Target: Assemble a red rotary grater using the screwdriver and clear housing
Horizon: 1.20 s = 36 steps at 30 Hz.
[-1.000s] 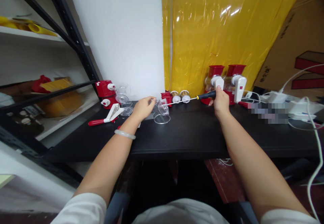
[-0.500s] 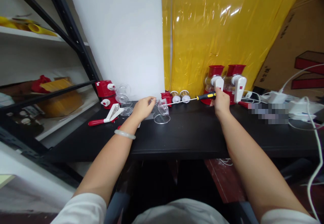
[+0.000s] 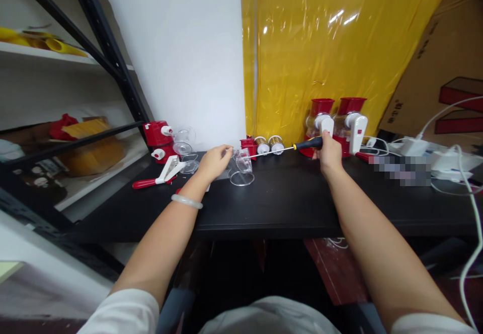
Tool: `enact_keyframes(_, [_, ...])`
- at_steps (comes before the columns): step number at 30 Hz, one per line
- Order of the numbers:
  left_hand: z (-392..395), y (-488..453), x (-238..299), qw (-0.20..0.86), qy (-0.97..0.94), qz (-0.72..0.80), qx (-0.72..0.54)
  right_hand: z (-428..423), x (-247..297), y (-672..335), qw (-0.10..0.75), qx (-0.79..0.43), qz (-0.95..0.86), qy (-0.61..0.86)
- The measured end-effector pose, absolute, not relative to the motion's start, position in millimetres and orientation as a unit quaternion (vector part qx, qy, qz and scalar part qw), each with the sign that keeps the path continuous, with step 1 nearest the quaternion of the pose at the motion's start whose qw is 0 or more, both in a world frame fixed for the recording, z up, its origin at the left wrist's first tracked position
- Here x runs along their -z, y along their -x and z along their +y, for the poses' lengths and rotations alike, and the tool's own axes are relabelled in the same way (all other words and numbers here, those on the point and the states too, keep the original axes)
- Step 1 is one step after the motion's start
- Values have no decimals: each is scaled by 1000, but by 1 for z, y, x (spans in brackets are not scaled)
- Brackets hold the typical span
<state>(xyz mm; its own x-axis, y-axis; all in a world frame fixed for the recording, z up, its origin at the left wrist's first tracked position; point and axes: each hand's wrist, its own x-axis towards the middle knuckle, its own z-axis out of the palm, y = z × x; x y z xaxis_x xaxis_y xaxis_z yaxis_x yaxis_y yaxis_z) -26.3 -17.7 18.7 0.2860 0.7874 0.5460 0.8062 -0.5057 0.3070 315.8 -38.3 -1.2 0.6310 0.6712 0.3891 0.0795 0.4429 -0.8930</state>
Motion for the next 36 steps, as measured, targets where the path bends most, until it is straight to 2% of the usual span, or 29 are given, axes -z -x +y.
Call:
enact_keyframes(2, [-18, 26, -19, 14, 801, -498, 332, -38, 3, -317, 741, -174, -376, 528])
enact_keyframes(4, [-18, 26, -19, 13, 801, -498, 332, -37, 4, -316, 736, -206, -363, 533])
enact_keyframes(9, [-20, 26, -21, 3, 800, -502, 329, -32, 5, -313, 756, -328, -391, 410])
enact_keyframes(12, [-20, 25, -21, 5, 800, -502, 328, -32, 7, -313, 768, -311, -414, 376])
enact_keyframes(15, [-20, 25, -20, 11, 797, -507, 328, -32, 10, -315, 774, -258, -401, 416])
enact_keyframes(18, [-20, 25, -19, 13, 794, -513, 327, -33, 8, -318, 734, -257, -370, 509])
enact_keyframes(20, [-21, 25, -18, 15, 791, -517, 327, -32, 3, -318, 713, -316, -349, 520])
enact_keyframes(26, [-23, 23, -16, 22, 759, -558, 334, -21, -22, -322, 689, -416, -398, 440])
enact_keyframes(32, [-31, 21, -18, 37, 748, -575, 329, -14, -12, -330, 649, -357, -492, 457])
enact_keyframes(36, [-29, 23, -18, 42, 755, -566, 327, -22, 0, -332, 654, -461, -478, 363])
